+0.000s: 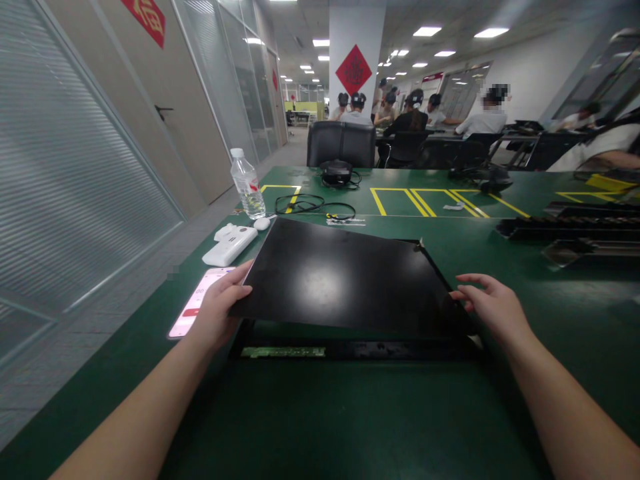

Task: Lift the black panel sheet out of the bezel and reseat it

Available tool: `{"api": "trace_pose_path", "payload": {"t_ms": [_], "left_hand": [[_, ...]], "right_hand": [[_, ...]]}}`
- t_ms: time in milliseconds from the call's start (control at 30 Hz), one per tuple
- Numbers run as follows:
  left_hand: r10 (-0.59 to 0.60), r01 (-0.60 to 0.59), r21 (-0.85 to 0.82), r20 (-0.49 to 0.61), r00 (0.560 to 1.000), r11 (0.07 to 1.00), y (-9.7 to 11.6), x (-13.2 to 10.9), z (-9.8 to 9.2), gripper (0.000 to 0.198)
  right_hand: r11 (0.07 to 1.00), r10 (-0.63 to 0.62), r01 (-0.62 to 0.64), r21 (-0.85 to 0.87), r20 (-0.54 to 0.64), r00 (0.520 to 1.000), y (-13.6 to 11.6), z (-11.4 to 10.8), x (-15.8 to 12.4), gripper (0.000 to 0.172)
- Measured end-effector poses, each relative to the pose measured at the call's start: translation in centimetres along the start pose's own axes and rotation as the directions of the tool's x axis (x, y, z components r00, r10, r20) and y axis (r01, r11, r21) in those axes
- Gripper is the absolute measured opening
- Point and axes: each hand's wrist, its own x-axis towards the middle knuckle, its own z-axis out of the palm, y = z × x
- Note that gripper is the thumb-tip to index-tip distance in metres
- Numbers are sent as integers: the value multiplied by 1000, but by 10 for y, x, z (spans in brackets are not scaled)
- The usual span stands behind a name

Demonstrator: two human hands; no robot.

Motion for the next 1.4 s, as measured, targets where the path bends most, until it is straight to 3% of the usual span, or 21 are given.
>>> {"api": "trace_pose_path", "payload": {"t_ms": [267,767,1000,1200,1400], "left_hand": [[-4,4,47,2,1000,999,1,1,-1,63],[-28,28,-22,-6,1000,999,-2,-2,8,74],[-23,20,-98,-27,999,995,-10,-2,14,64],[-12,12,-82,0,1000,997,-12,1,10,57],[-43,38,-98,-44,998,994,-16,3,6,46]], "right_hand": [[999,-27,28,-33,8,1000,2,0,0,39],[993,-76,77,-86,14,997,7,1,3,41],[988,-99,101,-117,23,995,4,1,1,39],[987,-99,100,-129,15,995,6,1,3,40],[984,-70,73,-165,25,997,4,1,2,42]]}}
